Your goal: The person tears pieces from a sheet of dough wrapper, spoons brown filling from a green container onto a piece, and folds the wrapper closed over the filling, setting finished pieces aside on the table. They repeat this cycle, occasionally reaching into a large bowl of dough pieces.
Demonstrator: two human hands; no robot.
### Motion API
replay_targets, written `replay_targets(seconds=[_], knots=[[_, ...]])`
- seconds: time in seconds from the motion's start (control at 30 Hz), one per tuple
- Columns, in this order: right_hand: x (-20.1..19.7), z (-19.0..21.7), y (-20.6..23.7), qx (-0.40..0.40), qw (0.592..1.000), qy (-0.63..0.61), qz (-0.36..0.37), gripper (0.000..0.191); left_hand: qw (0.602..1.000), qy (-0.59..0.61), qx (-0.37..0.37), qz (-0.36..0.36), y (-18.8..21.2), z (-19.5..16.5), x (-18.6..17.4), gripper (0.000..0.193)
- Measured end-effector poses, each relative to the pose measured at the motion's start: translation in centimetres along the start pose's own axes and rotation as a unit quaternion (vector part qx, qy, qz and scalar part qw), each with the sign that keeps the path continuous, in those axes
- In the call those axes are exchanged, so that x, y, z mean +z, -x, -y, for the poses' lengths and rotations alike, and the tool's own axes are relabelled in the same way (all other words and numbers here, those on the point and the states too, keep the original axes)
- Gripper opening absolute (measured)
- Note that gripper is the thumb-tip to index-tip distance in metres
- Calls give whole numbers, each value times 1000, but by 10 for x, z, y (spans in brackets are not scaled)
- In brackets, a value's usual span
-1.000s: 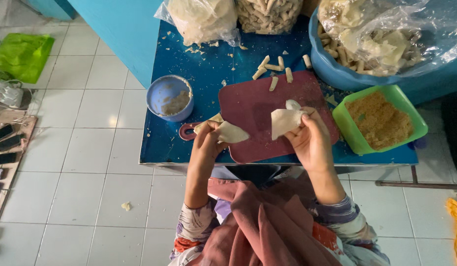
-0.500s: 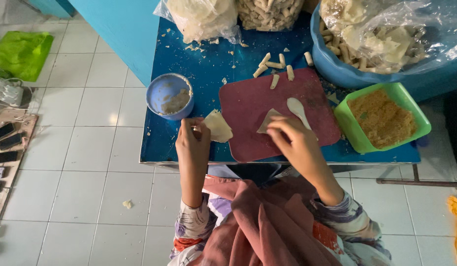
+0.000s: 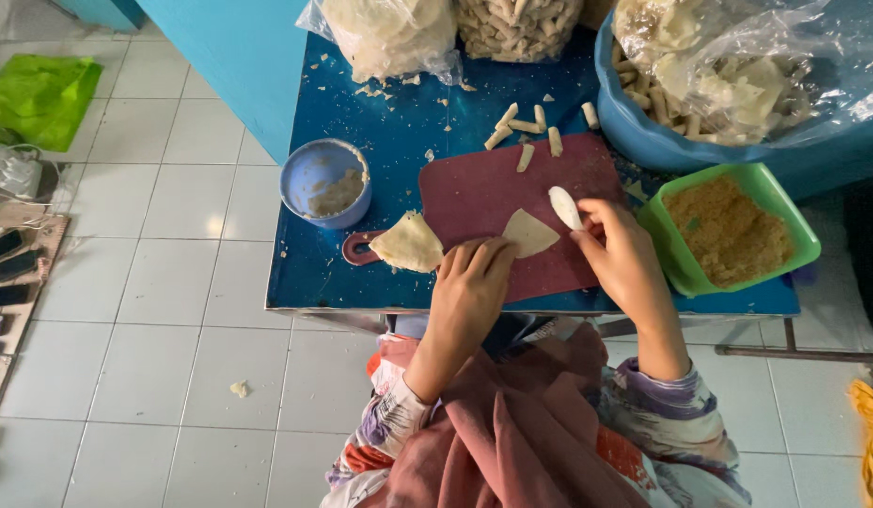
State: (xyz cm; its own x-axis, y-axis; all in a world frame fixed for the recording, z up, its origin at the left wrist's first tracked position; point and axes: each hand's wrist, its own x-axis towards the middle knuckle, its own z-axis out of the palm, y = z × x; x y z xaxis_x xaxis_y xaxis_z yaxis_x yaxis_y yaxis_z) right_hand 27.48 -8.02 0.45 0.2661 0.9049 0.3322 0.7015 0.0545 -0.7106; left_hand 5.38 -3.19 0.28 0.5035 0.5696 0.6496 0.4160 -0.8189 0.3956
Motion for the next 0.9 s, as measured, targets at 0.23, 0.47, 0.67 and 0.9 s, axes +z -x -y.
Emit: replay_targets(seconds=[0.23, 0.47, 0.67, 0.9], knots=[[-10, 12, -7, -128, 988, 67, 53, 31, 999, -14, -30, 30, 6, 11, 2, 31], [12, 11, -15, -217, 960, 167, 51, 48, 1000, -26, -2, 18, 3, 4, -3, 39], [7, 14, -13, -254, 939, 221, 69, 44, 1000, -24, -12, 16, 2, 1, -3, 37], [-30, 20, -27, -239, 899, 349, 113, 39, 999, -30, -21, 9, 4, 2, 1, 36]])
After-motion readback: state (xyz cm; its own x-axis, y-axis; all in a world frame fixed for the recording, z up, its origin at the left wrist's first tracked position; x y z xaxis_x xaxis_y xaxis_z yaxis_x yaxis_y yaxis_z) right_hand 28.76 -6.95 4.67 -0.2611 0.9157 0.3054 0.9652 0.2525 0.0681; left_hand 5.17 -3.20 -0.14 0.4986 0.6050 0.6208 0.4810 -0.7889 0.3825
